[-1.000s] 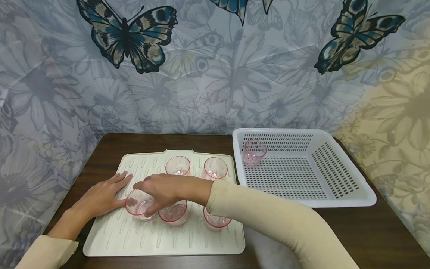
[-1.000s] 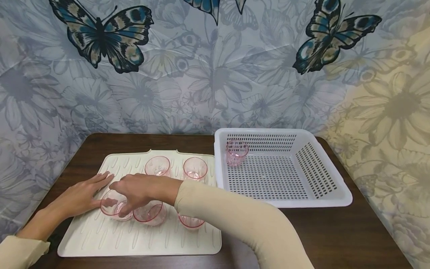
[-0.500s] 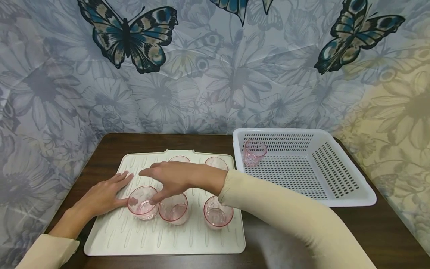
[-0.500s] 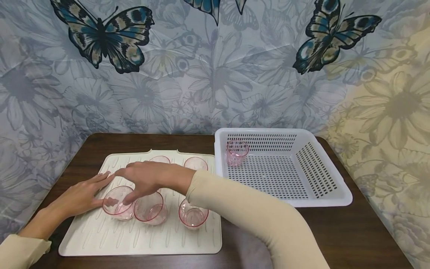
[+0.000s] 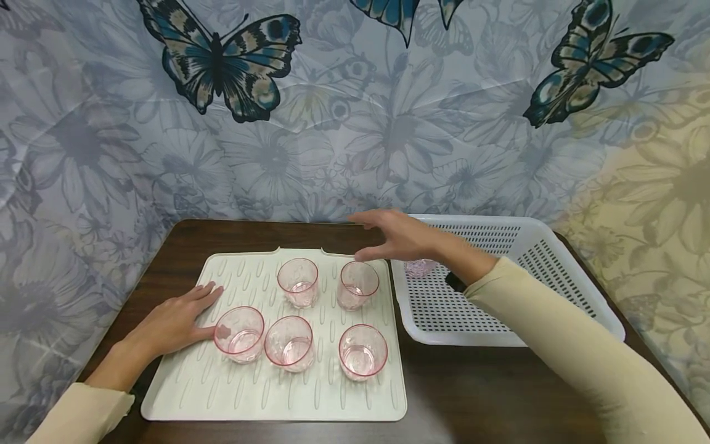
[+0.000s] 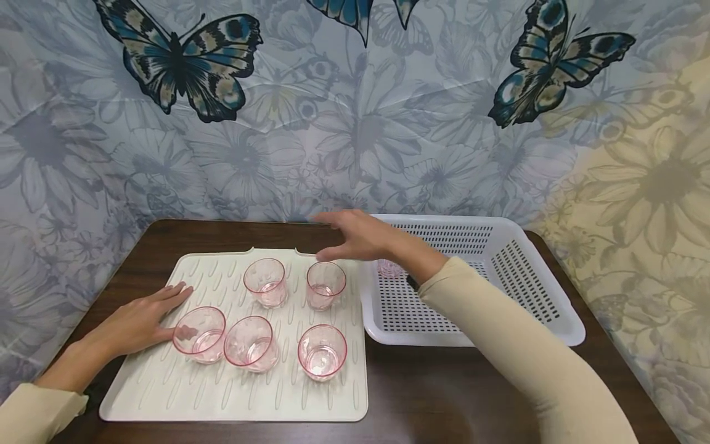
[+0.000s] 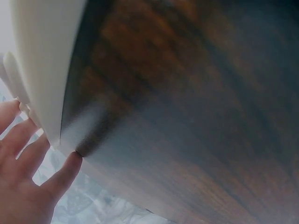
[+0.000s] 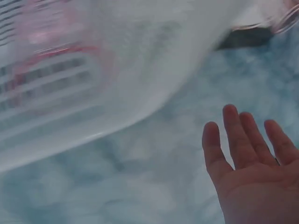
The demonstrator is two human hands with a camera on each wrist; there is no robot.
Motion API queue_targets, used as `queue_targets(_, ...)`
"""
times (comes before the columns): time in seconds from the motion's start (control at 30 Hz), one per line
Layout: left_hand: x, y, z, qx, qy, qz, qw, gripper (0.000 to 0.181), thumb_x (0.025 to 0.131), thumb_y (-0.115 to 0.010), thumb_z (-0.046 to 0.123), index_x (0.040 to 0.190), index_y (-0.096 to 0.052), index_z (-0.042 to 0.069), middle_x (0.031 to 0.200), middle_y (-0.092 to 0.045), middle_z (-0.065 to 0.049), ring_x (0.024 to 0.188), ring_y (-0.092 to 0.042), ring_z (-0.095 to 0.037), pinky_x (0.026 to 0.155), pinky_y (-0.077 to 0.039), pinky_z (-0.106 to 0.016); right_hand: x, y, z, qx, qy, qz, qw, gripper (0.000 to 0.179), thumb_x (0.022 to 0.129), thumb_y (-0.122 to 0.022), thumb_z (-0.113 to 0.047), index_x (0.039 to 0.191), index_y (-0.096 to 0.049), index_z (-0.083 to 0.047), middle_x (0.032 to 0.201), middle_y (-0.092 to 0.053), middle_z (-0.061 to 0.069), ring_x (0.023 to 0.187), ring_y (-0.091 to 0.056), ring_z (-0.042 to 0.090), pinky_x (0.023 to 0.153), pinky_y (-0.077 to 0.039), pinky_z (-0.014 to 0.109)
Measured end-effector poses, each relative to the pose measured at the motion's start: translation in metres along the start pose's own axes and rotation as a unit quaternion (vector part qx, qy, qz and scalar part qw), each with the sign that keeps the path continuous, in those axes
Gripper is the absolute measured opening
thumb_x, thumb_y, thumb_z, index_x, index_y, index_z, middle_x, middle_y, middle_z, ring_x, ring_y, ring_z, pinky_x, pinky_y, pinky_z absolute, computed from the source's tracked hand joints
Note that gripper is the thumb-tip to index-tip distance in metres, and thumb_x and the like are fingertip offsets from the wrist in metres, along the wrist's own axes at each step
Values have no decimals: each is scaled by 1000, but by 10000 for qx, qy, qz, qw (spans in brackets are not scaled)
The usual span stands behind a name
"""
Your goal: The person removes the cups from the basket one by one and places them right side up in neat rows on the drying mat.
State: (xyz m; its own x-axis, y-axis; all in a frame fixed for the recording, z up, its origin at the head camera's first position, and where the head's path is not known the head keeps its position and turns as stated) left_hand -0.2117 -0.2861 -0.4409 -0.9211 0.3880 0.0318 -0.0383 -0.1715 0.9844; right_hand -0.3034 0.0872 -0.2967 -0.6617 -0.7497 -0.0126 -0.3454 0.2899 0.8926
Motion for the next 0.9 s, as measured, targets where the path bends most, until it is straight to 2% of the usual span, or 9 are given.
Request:
queue_targets(0.17,0,1,0,-20,-8,-3,10000,86,83,-73,57,144,-51,0,143,-49,-30,124,-53,-50,89,-46,-64,-32,16,52,157,-597,301,9976,76,87,-79,-34,147,-46,-2,146,-51,16,131,-51,35,102,-43,53)
queue_targets(0.37,-1,1,0,-6,-3,13,10000,85,83,-74,54,143,-51,0,143,-49,-30,124,-53,-50,89,-46,-64,-58,15,96,89,-1070,388,9935,77,85,-80,-32,145,-46,3,143,-53,21,130,-51,40,106,-38,56)
queue_targets(0.67,-2,0,2,-64,66,-29,10000,87,82,-73,58,144,-51,1,144,-49,-29,125,-52,-50,88,-46,-65,-80,1,121,441,-1289,424,9898,81,81,-84,-24,145,-44,6,145,-49,26,131,-48,44,108,-36,57)
queue_targets(0.9,-2,1,3,-78,73,-33,9999,86,83,-72,58,144,-50,1,144,-48,-28,127,-50,-49,89,-45,-65,-83,-4,129,407,-1343,471,9890,79,80,-84,-16,144,-45,7,143,-50,28,125,-54,46,103,-42,56)
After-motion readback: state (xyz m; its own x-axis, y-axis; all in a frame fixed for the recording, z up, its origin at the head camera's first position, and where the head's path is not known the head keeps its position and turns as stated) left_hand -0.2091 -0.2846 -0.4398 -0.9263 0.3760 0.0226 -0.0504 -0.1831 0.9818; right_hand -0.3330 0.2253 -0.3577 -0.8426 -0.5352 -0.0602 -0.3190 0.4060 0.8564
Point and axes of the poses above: each hand's wrist, its own x-axis towards the middle knuckle, its own y-axis out of the back of the hand, z = x × y, the point moved 5 cm from there along x, towards the middle knuckle
